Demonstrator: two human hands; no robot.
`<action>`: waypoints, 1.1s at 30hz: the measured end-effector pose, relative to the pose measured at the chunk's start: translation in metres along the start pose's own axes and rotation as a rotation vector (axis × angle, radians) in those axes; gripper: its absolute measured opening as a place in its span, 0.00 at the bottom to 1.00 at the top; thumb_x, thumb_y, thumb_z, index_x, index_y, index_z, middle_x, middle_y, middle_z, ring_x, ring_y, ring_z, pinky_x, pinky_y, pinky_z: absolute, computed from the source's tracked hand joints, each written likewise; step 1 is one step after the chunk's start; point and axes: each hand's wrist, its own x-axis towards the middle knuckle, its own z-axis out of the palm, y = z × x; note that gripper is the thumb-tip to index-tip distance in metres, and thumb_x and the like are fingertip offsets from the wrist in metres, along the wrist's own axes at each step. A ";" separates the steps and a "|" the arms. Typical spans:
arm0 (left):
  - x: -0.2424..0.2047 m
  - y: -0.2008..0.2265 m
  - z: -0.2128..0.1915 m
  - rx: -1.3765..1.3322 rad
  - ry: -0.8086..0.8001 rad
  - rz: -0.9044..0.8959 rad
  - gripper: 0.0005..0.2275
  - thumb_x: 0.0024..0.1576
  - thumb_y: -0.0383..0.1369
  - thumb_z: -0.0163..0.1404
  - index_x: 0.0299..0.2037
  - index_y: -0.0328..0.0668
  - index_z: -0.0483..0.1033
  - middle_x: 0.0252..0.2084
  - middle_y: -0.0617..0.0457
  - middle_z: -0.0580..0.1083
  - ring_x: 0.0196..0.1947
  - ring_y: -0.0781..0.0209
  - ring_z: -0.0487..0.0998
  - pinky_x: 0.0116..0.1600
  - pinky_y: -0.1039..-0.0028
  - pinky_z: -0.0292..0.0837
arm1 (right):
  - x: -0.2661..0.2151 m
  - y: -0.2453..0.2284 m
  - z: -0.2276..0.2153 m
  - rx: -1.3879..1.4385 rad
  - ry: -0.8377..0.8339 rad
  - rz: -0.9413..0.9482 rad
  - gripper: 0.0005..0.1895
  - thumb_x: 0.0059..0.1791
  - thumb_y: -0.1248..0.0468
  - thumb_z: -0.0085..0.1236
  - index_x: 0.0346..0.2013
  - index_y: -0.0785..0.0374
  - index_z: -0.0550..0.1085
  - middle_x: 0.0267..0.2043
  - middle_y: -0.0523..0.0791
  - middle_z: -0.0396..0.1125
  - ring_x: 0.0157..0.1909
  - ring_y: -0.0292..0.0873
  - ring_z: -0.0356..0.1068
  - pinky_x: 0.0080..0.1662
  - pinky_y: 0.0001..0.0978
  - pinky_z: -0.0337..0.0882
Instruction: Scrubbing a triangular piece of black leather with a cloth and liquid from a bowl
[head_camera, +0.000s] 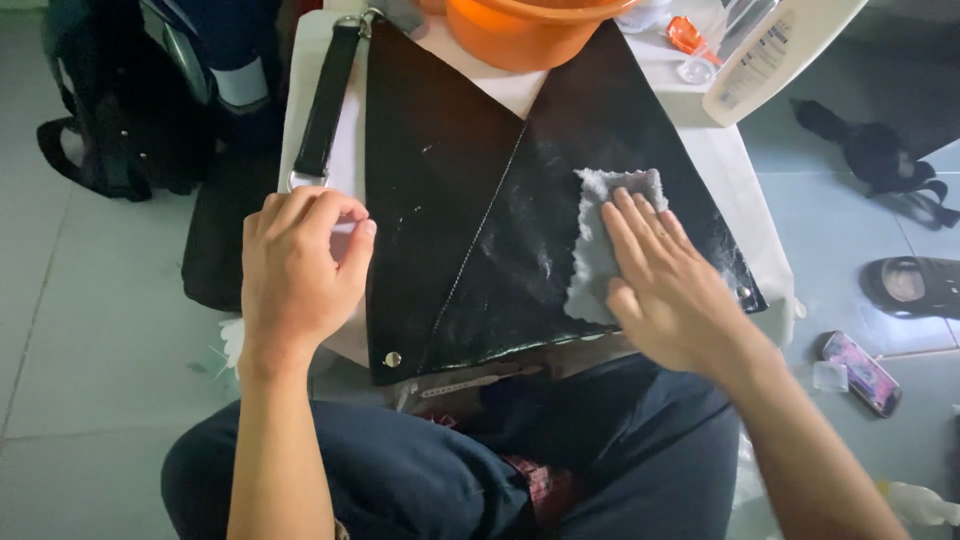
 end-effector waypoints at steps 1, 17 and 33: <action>-0.002 -0.001 0.001 0.000 0.001 0.004 0.06 0.65 0.42 0.53 0.41 0.55 0.81 0.44 0.52 0.79 0.50 0.52 0.79 0.54 0.60 0.73 | -0.003 0.004 -0.007 0.022 -0.044 0.010 0.43 0.46 0.54 0.36 0.75 0.71 0.53 0.78 0.62 0.47 0.79 0.61 0.44 0.75 0.52 0.38; 0.000 0.001 0.000 0.044 0.023 -0.018 0.09 0.66 0.46 0.50 0.40 0.58 0.81 0.42 0.55 0.79 0.48 0.54 0.81 0.53 0.62 0.74 | 0.008 0.018 -0.014 -0.075 -0.206 -0.337 0.42 0.56 0.47 0.36 0.78 0.67 0.43 0.80 0.59 0.38 0.79 0.59 0.38 0.74 0.52 0.34; 0.006 0.013 -0.008 -0.018 -0.005 -0.114 0.09 0.63 0.45 0.50 0.39 0.58 0.81 0.42 0.53 0.80 0.48 0.49 0.81 0.55 0.55 0.75 | 0.022 0.045 -0.013 -0.247 -0.059 -0.363 0.48 0.54 0.41 0.47 0.74 0.74 0.50 0.76 0.63 0.49 0.76 0.61 0.50 0.72 0.54 0.46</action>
